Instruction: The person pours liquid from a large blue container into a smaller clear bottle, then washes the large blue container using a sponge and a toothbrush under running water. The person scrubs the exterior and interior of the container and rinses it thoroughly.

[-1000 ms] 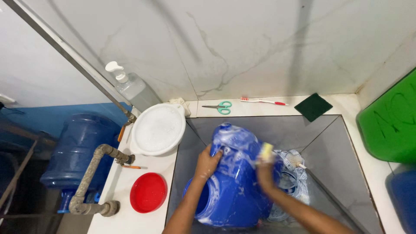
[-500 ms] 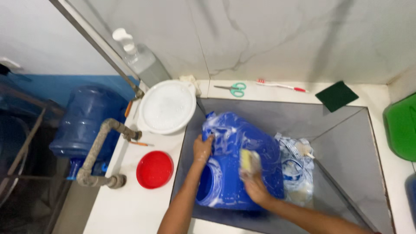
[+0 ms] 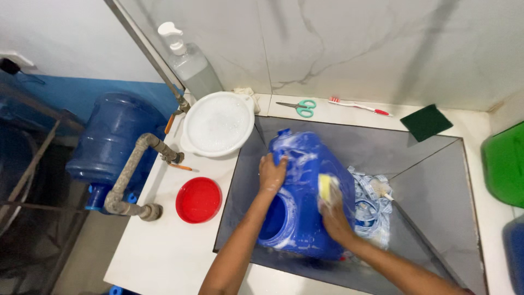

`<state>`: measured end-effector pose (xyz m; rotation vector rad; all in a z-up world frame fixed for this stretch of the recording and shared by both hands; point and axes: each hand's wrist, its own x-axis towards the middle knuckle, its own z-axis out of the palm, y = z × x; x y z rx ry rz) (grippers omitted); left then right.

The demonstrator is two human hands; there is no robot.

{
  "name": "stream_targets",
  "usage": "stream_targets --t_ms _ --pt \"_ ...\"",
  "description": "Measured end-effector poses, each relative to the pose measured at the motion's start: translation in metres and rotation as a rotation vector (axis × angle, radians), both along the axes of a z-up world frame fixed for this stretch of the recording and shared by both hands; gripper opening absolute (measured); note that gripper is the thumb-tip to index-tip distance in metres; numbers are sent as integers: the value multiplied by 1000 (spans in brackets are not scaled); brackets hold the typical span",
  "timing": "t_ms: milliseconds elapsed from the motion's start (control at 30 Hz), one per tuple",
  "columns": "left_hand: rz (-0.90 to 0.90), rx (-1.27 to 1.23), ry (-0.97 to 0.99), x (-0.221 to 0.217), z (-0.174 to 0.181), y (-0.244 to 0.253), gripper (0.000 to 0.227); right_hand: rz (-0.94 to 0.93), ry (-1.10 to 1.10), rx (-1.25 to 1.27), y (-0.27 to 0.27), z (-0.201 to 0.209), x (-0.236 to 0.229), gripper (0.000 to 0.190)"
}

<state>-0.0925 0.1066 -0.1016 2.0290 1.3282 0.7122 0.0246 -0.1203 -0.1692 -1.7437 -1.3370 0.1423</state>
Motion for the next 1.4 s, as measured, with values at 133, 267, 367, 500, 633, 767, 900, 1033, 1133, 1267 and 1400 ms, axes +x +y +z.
stream_targets --t_ms 133,267,367,500,633,767,900,1033,1133,1267,1400 --pt "-131 177 64 44 52 -42 52 392 -419 -368 80 123 48 46" --pt "-215 -83 -45 53 67 -53 55 398 -331 -626 63 158 45 41" --pt "-5 -408 -107 60 50 -34 68 220 -94 -241 0 163 28 55" --pt "341 -297 -142 89 38 -40 74 60 67 -206 -49 177 22 73" --pt "31 -44 173 72 78 -81 41 251 126 -252 -27 188 93 69" --pt "-417 759 172 25 124 -98 61 320 538 -555 -14 200 164 70" --pt "-762 279 551 18 148 -89 83 221 370 -629 -1 198 210 53" --pt "-559 147 428 6 137 -96 81 -94 505 -253 -6 158 193 48" --pt "-453 9 274 -5 125 -96 66 -445 -43 67 -10 127 108 50" --pt "-331 -138 155 -4 104 -92 41 -346 -450 -42 16 119 2 51" --pt "-256 -193 118 -22 90 -80 38 -482 -334 -245 54 92 70 40"
